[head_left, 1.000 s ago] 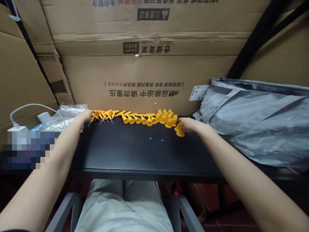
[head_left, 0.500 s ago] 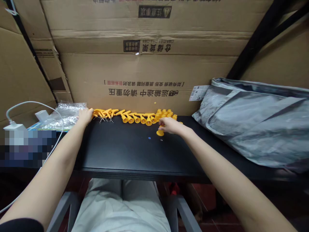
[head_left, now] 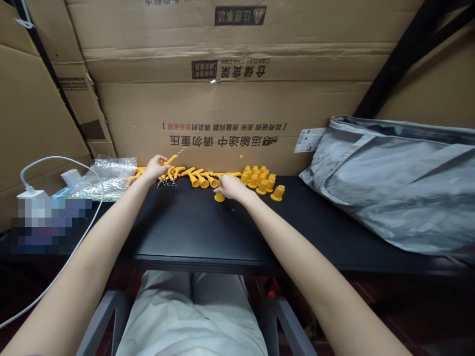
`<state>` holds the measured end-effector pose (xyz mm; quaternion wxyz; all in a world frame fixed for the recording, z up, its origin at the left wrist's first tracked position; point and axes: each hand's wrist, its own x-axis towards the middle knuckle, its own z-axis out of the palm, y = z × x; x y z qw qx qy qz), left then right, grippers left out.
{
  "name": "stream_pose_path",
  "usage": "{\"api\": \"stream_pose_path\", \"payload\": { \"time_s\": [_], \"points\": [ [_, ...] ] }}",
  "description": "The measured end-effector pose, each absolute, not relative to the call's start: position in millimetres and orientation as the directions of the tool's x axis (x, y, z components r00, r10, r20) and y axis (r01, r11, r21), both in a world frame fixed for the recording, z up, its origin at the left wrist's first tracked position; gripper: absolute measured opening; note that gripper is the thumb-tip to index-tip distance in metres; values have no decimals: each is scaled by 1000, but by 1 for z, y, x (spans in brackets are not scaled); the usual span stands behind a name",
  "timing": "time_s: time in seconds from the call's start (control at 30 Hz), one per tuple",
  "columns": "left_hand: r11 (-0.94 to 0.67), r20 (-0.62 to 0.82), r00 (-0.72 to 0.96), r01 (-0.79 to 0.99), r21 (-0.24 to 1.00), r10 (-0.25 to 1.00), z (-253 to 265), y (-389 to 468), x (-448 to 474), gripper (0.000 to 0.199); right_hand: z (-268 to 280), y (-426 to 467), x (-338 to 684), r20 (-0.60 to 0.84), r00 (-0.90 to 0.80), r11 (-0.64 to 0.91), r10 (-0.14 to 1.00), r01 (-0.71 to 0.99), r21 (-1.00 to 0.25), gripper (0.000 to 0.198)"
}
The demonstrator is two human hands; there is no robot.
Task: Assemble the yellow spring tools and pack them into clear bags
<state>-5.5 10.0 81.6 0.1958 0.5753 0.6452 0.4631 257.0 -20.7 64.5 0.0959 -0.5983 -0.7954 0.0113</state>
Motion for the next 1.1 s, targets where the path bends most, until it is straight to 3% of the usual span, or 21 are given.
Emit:
{"api": "stream_pose_path", "payload": {
  "time_s": [0.07,0.17,0.3,0.4,0.5,0.73,0.93,1.1],
  "points": [
    [-122,208,-167,418,900,964,81,-3,15,26,61,-19,252,161,-246,273,956,946,-175,21],
    [-132,165,-55,384,914,985,73,-19,35,23,47,-16,250,231,-193,259,954,918,-301,22],
    [-261,307,-13,493,830,952,49,-24,38,22,24,-10,254,270,-150,257,951,867,-426,31],
    [-331,441,20,692,641,897,32,-21,30,18,14,-6,255,239,-198,285,951,863,-418,37],
    [-360,458,106,780,512,882,20,-18,24,20,10,-5,253,240,-206,289,949,873,-393,36],
    [-364,413,160,798,480,896,8,-12,18,23,10,-10,255,303,-331,424,894,843,-331,35],
    [-371,389,189,800,472,902,8,-12,19,25,19,-15,261,312,-317,389,896,899,-202,24],
    [-376,378,201,793,478,904,9,-13,19,24,22,-16,262,303,-262,338,916,911,-237,21]
  ]
}}
